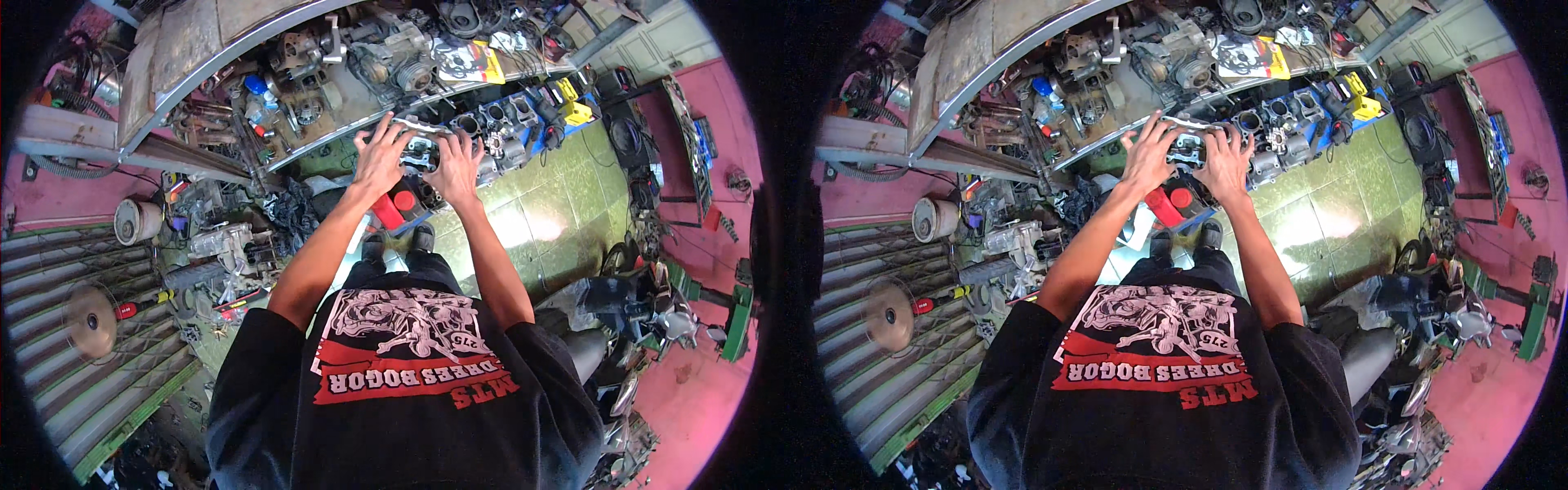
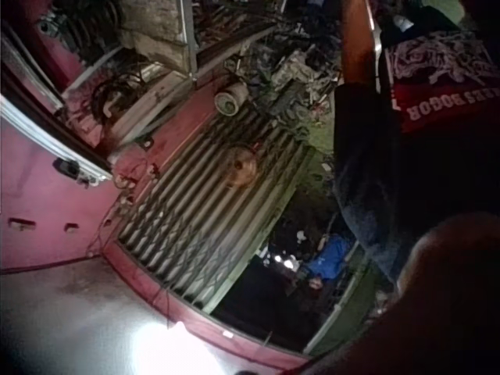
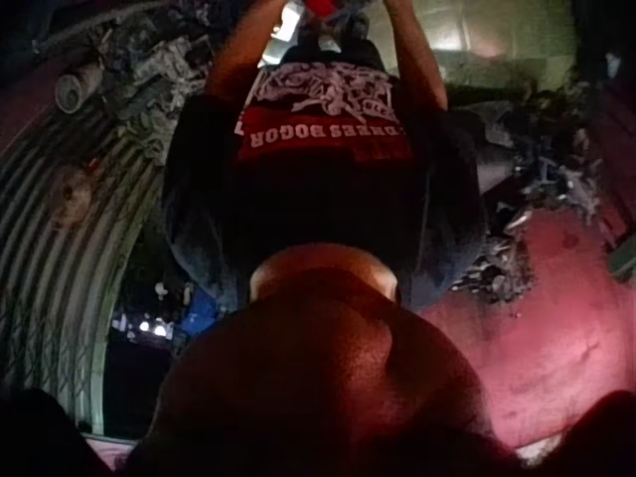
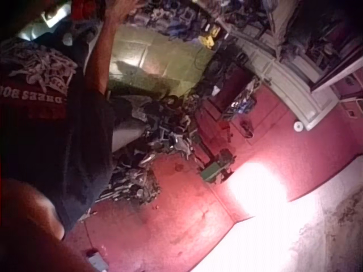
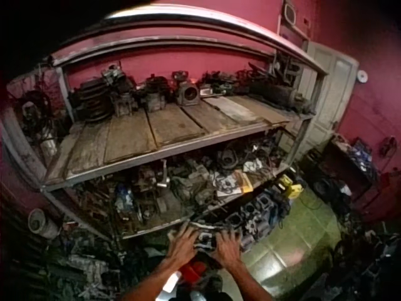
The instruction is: The person picks up a metal engine part from a workbench and uses a metal file to smooth its edges. They repeatedly file different sides of the part while holding it steady, then place the part back on the workbench.
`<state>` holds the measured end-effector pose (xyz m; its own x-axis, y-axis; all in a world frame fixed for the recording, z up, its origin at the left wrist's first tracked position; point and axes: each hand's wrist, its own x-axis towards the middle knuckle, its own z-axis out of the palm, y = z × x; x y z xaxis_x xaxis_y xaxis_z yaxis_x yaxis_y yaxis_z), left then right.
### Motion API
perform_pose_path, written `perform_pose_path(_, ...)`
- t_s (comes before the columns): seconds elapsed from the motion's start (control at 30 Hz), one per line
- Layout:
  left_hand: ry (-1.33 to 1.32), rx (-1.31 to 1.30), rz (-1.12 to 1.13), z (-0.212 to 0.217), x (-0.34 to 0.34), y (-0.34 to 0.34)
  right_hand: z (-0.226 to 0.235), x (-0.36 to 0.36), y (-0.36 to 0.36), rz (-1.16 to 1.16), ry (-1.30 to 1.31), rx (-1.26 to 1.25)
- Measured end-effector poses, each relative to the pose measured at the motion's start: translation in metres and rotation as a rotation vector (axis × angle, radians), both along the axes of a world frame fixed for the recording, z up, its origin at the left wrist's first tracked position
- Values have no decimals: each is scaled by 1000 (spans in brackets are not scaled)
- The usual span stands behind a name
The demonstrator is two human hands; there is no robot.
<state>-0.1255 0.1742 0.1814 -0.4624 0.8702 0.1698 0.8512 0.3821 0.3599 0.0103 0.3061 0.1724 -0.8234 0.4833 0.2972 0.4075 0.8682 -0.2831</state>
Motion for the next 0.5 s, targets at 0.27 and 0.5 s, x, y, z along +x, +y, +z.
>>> perform_pose_path(0.27,99,118,130,48,-27,-27,50,-40,-2,155,112,117)
perform_pose_path(0.5,294,290,163,121,-46,-47,128,-66,-7,258,286,210)
